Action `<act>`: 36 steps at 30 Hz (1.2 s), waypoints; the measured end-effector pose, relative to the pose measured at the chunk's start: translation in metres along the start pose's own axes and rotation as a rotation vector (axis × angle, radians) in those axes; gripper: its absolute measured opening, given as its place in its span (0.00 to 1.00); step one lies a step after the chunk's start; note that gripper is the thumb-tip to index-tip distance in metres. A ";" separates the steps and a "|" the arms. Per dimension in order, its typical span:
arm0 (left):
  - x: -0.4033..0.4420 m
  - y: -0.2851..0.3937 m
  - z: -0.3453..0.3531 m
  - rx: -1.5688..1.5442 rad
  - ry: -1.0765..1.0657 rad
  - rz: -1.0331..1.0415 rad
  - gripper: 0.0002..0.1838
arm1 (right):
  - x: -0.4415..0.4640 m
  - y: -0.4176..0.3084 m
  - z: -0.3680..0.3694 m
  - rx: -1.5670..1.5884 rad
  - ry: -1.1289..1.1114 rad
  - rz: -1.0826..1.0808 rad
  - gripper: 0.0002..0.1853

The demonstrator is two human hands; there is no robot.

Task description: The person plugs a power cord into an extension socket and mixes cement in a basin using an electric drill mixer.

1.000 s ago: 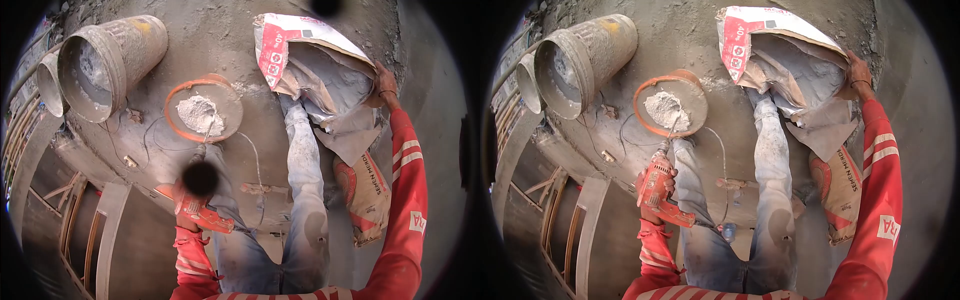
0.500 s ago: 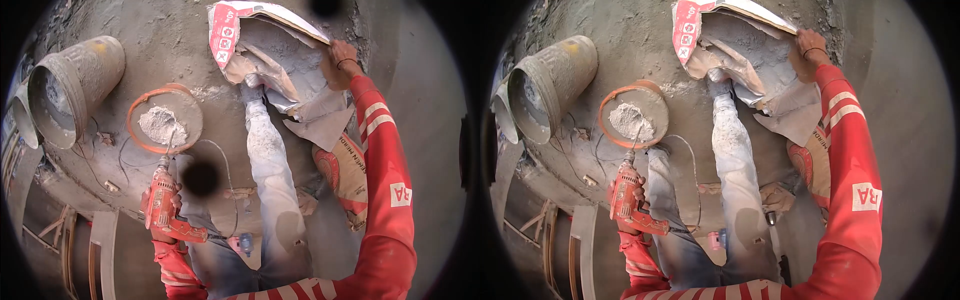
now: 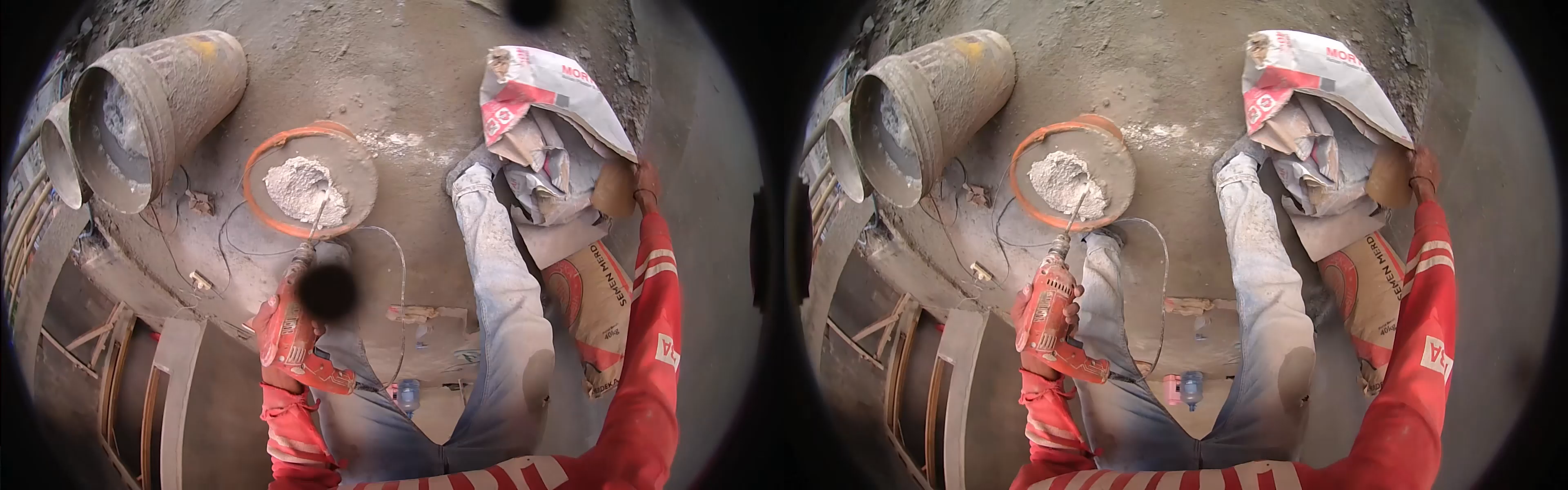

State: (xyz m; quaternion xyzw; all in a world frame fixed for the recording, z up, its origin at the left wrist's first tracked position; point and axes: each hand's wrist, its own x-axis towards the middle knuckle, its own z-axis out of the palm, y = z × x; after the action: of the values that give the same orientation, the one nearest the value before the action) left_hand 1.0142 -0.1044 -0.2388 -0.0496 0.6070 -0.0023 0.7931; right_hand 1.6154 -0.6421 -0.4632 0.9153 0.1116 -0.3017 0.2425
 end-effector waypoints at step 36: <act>0.043 -0.052 0.012 -0.687 -0.335 0.038 0.17 | -0.544 -0.432 -0.209 0.275 -0.148 -0.658 0.16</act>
State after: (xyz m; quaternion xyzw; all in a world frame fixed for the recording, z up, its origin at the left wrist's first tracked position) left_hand 1.0402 -0.1580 -0.2731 -0.3011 0.4353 0.2243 0.8183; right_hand 1.1370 -0.1965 -0.1495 0.8301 0.3406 -0.4413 0.0144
